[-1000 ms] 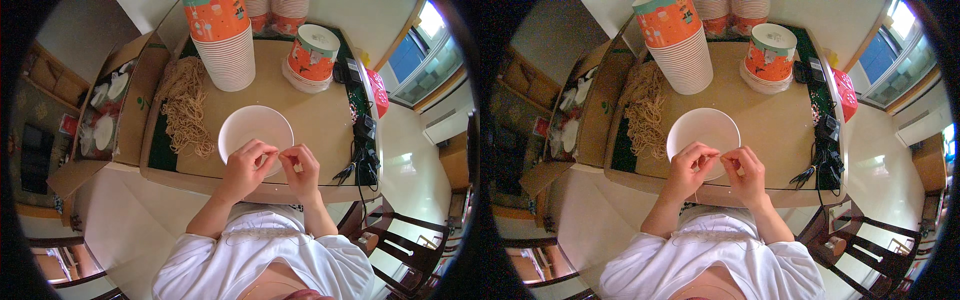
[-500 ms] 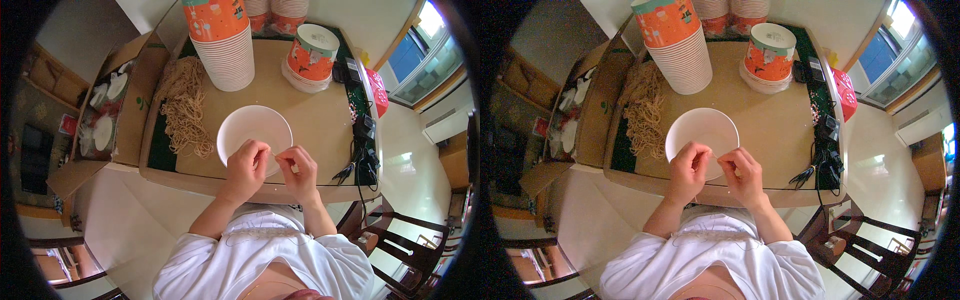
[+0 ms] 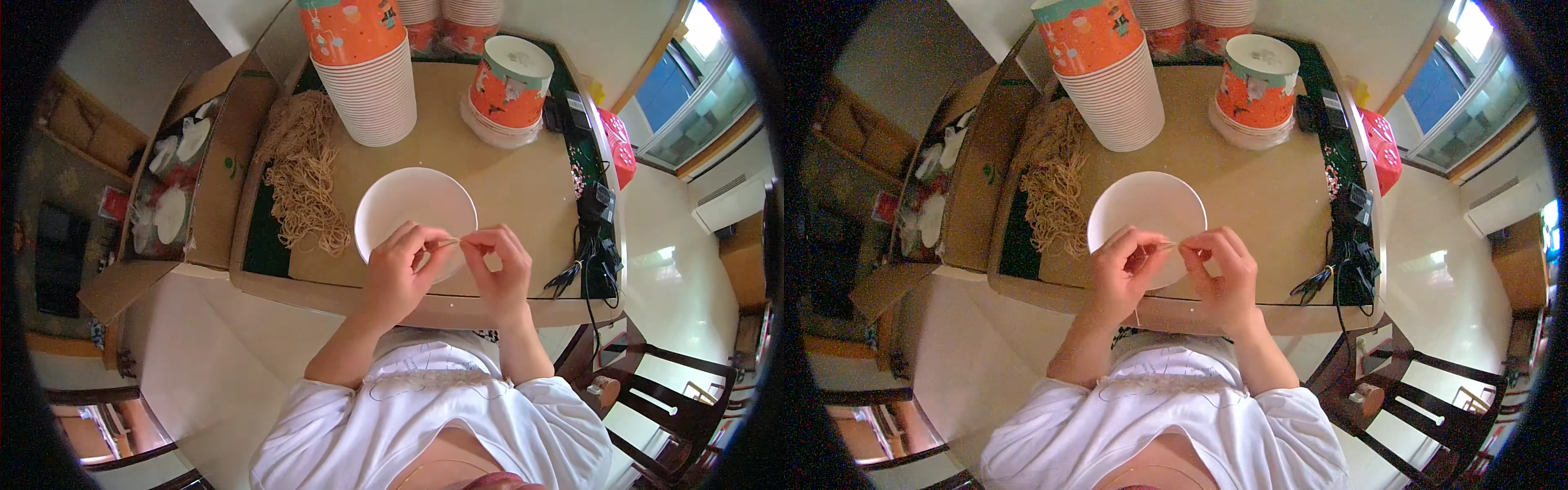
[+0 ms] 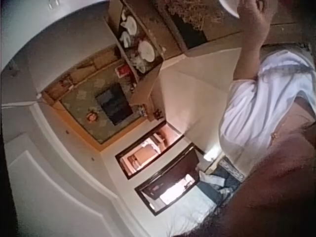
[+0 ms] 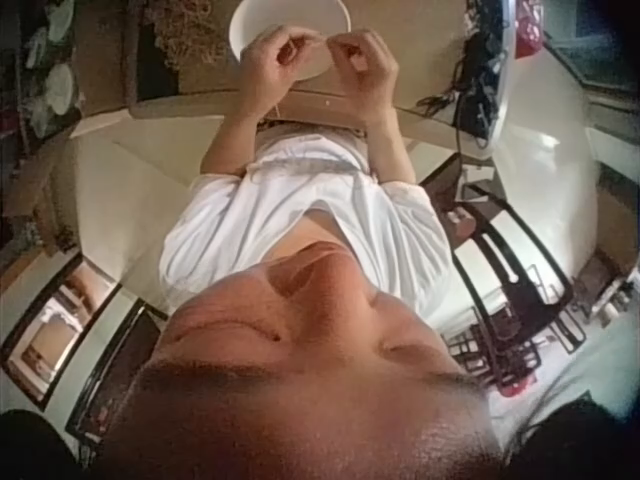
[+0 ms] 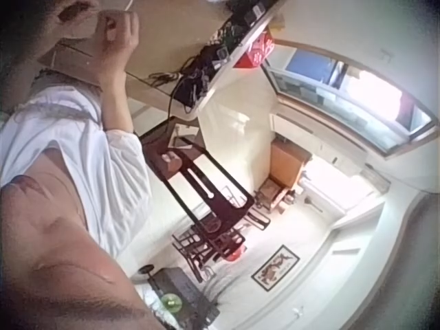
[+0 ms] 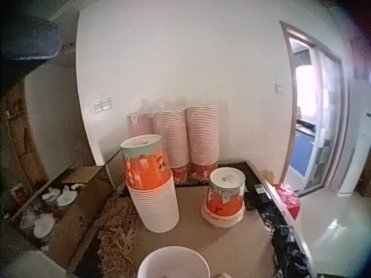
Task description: Tying thin strings onto paper cups and stacking them in a packaging workspace.
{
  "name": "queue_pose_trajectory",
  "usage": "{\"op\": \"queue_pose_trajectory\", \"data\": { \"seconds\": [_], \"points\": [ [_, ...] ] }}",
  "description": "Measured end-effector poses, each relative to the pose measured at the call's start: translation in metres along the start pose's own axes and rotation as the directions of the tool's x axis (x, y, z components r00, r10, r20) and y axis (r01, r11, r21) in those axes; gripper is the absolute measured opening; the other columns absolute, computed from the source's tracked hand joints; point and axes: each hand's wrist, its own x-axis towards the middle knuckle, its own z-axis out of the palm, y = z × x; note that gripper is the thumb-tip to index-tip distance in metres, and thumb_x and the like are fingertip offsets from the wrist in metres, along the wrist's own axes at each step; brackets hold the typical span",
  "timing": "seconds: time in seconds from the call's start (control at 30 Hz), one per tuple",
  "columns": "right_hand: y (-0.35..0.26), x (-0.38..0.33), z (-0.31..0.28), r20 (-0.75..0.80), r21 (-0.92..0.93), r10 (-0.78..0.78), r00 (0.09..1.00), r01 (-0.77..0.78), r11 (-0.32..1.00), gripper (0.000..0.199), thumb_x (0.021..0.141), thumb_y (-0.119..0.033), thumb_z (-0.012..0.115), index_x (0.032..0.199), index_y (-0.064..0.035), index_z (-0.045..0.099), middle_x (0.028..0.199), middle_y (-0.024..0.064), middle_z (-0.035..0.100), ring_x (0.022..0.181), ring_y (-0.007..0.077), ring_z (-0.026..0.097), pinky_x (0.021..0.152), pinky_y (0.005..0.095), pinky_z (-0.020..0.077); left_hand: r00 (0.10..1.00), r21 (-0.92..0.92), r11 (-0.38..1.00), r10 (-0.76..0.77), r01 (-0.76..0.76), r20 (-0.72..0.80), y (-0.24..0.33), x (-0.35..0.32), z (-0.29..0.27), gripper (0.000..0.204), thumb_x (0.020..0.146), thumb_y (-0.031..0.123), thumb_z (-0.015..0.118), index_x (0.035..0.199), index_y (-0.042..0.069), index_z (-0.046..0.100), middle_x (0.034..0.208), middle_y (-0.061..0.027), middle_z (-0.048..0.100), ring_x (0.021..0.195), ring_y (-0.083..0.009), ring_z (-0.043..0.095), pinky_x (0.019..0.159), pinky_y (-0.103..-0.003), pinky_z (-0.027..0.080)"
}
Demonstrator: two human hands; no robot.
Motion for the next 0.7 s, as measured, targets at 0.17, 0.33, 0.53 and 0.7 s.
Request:
{"op": "queue_pose_trajectory", "data": {
  "seconds": [0.17, 0.33, 0.53, 0.7],
  "points": [
    [-0.006, 0.002, 0.0, 0.054, 0.054, 0.026, 0.998, -0.029, 0.998, 0.01, 0.077, 0.004, 0.068, 0.085, -0.0012, 0.064, 0.076, 0.0078, 0.06, 0.065, 0.0158, 0.057, 0.059, 0.0269, 0.0471, 1.0, 0.015, 0.999, 0.03, -0.03, 0.006, 0.006, -0.002, -0.01, 0.005, 0.082, 0.005, 0.065, 0.085, 0.005, 0.062, 0.074, -0.0052, 0.056, 0.054, -0.0155, 0.051, 0.049, -0.028, 0.04],
    [-0.003, -0.003, 0.001, 0.103, 0.077, -0.007, 0.995, -0.001, 0.997, 0.01, 0.076, 0.004, 0.066, 0.084, -0.0017, 0.064, 0.077, 0.0078, 0.061, 0.067, 0.0161, 0.057, 0.06, 0.0263, 0.047, 0.999, 0.023, 0.999, 0.031, -0.031, 0.028, 0.012, 0.0, -0.014, 0.005, 0.082, 0.004, 0.065, 0.083, 0.003, 0.06, 0.076, -0.0058, 0.057, 0.056, -0.0151, 0.052, 0.05, -0.027, 0.042],
    [-0.009, 0.001, 0.002, 0.105, 0.086, -0.046, 0.993, 0.037, 0.996, 0.01, 0.076, 0.005, 0.065, 0.082, -0.0014, 0.062, 0.084, 0.009, 0.059, 0.073, 0.0184, 0.058, 0.064, 0.0282, 0.0475, 1.0, -0.162, 0.986, -0.03, 0.03, 0.004, 0.011, -0.004, -0.01, 0.003, 0.086, 0.004, 0.06, 0.085, 0.002, 0.058, 0.076, -0.0052, 0.056, 0.061, -0.0103, 0.054, 0.054, -0.024, 0.043],
    [0.011, -0.004, -0.003, 0.167, 0.045, -0.037, 0.985, 0.03, 0.999, 0.01, 0.076, 0.005, 0.065, 0.083, -0.0019, 0.062, 0.083, 0.0089, 0.057, 0.076, 0.0195, 0.058, 0.066, 0.029, 0.0475, 0.997, -0.376, 0.927, -0.035, 0.004, -0.075, 0.014, 0.004, -0.017, 0.004, 0.091, 0.007, 0.057, 0.09, 0.004, 0.055, 0.079, 0.0042, 0.053, 0.072, -0.0026, 0.049, 0.064, -0.017, 0.04]
  ]
}}
